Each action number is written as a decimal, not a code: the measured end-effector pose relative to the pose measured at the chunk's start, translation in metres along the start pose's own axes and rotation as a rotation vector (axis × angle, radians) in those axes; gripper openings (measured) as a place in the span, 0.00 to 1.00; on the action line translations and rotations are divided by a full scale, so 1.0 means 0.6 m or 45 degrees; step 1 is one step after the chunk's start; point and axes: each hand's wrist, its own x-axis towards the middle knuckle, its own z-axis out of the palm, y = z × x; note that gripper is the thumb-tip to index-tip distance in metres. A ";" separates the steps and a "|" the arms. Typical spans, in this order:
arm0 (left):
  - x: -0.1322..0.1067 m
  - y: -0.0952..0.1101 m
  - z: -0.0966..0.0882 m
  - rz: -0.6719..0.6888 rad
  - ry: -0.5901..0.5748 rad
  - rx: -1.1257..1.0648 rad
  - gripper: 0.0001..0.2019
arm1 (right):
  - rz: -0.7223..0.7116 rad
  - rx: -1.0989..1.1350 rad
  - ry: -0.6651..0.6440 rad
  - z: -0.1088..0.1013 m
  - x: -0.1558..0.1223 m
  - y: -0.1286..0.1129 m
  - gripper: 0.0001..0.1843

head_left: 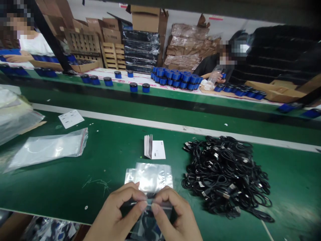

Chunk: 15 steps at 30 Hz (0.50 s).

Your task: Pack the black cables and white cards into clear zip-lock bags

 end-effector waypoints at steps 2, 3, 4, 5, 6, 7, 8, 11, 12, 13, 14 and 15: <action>-0.002 -0.001 0.004 0.032 0.055 0.026 0.07 | 0.003 -0.055 0.018 0.002 -0.002 0.001 0.09; -0.003 -0.001 0.007 0.050 0.063 0.028 0.06 | -0.009 -0.069 0.028 0.003 -0.004 0.002 0.09; -0.002 -0.001 0.009 0.066 0.058 0.021 0.06 | -0.019 -0.074 0.029 0.003 -0.005 0.003 0.09; -0.001 -0.001 0.010 0.081 0.042 0.008 0.06 | -0.020 -0.070 0.017 0.003 -0.005 0.004 0.09; 0.000 0.000 0.010 0.087 0.028 -0.011 0.07 | -0.009 -0.060 -0.007 0.001 -0.005 0.005 0.09; 0.000 0.000 0.009 0.086 0.018 -0.034 0.07 | 0.015 -0.048 -0.040 -0.002 -0.005 0.005 0.08; 0.001 0.000 0.008 0.080 0.019 -0.059 0.08 | 0.043 -0.037 -0.080 -0.005 -0.004 0.006 0.07; 0.000 -0.001 0.002 0.035 0.016 -0.113 0.10 | 0.055 -0.023 -0.170 -0.013 -0.002 0.006 0.06; -0.001 -0.001 0.001 0.017 0.008 -0.124 0.11 | 0.032 -0.028 -0.174 -0.013 -0.002 0.006 0.07; -0.003 -0.001 0.000 0.000 0.009 -0.136 0.11 | 0.005 -0.040 -0.164 -0.011 -0.003 0.006 0.09; -0.005 -0.001 -0.001 -0.018 0.031 -0.153 0.11 | -0.018 -0.057 -0.144 -0.008 -0.003 0.005 0.10; -0.009 -0.002 -0.002 -0.034 0.073 -0.169 0.11 | -0.036 -0.072 -0.135 -0.005 -0.003 0.003 0.11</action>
